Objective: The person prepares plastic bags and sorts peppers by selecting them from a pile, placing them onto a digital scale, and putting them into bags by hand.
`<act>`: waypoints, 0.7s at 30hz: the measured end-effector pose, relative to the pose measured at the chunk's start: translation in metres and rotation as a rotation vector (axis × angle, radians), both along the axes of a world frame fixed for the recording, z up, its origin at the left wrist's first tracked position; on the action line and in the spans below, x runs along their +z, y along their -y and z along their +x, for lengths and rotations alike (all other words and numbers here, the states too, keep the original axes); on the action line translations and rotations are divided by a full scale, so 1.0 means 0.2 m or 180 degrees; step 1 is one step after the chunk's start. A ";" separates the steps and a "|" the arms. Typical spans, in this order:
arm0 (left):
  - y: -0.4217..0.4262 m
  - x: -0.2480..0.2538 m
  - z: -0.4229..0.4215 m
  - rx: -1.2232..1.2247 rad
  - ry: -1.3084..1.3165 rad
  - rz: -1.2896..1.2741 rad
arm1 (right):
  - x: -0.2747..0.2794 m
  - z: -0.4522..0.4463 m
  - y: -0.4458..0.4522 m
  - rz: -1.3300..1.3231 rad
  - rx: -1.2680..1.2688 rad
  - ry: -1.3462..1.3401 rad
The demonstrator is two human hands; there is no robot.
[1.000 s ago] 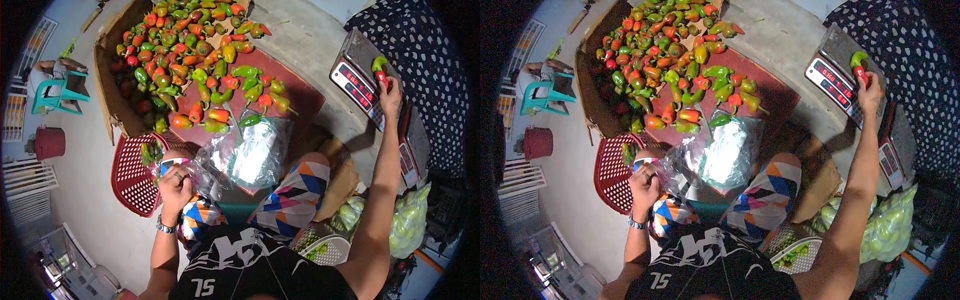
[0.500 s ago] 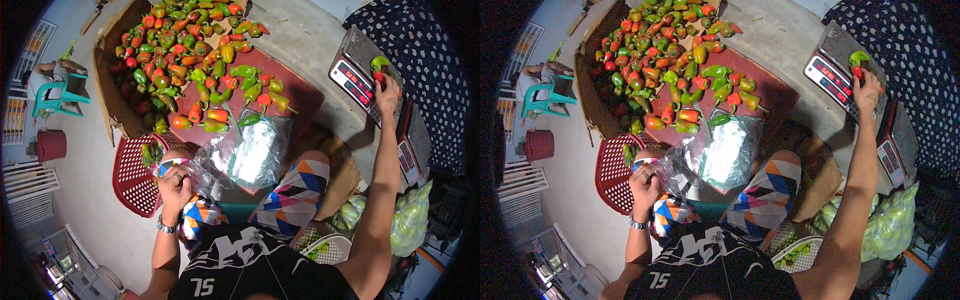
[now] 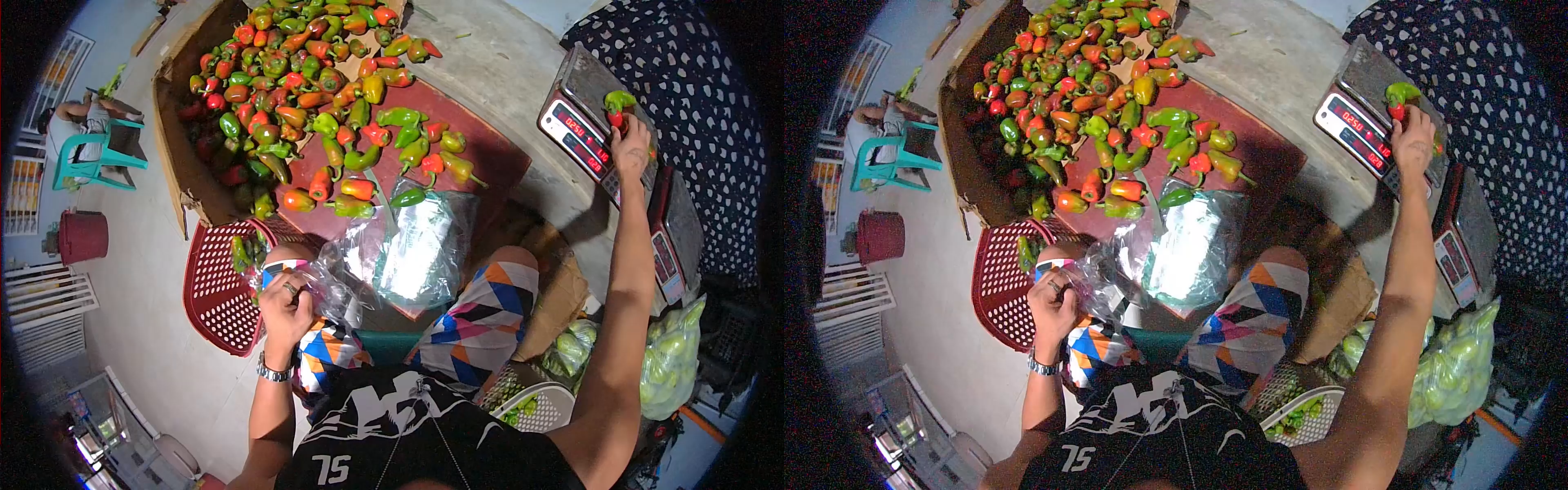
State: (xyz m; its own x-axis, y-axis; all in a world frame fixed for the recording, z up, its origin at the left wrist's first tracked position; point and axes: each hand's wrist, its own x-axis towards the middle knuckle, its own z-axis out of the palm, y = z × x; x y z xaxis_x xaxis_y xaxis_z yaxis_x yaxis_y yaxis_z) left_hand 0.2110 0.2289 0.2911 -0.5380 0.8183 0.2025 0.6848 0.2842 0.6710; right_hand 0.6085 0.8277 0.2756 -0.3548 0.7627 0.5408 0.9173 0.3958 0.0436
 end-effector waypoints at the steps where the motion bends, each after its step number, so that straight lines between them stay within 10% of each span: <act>1: 0.00 0.00 0.00 0.0002 0.0020 -0.0022 | 0.01 0.00 0.00 -0.0063 -0.0060 -0.0046; 21: 0.03 -0.01 -0.02 0.0008 -0.0058 -0.0102 | 0.08 0.14 0.25 0.0460 -0.0511 -0.1393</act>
